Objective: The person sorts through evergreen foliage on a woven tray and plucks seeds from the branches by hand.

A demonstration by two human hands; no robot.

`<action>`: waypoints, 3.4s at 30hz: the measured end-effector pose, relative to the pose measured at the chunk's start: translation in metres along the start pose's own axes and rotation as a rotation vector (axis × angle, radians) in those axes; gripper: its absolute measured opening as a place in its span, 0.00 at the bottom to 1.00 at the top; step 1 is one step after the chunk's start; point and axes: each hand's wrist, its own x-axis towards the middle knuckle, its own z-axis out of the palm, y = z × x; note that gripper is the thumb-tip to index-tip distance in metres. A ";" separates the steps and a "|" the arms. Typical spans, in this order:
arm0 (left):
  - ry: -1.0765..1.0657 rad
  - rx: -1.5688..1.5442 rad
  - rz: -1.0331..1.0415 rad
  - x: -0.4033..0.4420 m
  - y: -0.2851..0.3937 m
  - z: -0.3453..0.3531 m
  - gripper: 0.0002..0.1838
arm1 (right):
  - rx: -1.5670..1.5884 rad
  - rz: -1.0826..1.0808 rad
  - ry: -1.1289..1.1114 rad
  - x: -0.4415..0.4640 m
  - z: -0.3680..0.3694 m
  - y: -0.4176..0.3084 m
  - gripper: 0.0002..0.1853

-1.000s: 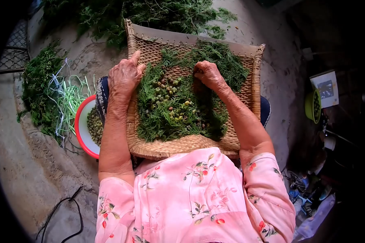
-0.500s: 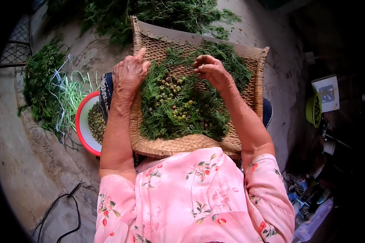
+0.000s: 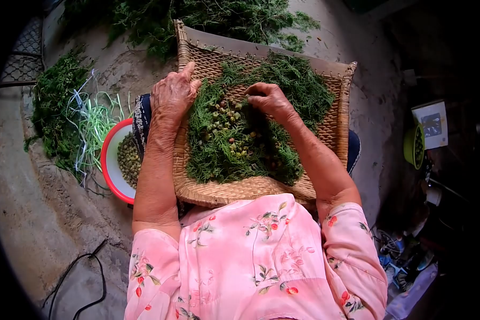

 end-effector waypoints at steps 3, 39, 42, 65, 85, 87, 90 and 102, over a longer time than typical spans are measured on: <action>0.018 -0.017 0.005 0.000 -0.003 0.003 0.27 | 0.793 0.108 -0.070 0.005 -0.016 0.014 0.13; 0.046 -0.014 0.031 -0.002 0.001 0.000 0.26 | 1.008 0.014 -0.193 0.006 -0.002 -0.010 0.09; 0.037 -0.002 0.028 -0.002 0.001 0.000 0.25 | 0.441 0.035 -0.058 0.005 0.013 -0.020 0.09; 0.046 -0.005 0.040 -0.001 -0.002 0.002 0.26 | 0.015 -0.233 -0.005 0.013 0.031 0.002 0.13; 0.211 -0.003 0.112 -0.003 -0.002 0.008 0.21 | 0.539 0.049 -0.038 0.032 0.025 -0.014 0.08; 0.241 -0.015 0.101 -0.001 -0.003 0.010 0.22 | -0.030 -0.346 0.205 0.040 0.034 -0.006 0.11; 0.308 -0.032 0.157 -0.001 -0.005 0.014 0.19 | -0.266 -0.476 0.254 0.050 0.042 -0.001 0.13; 0.373 0.126 0.322 0.005 -0.002 0.019 0.15 | 1.030 0.069 0.093 0.028 -0.005 0.007 0.11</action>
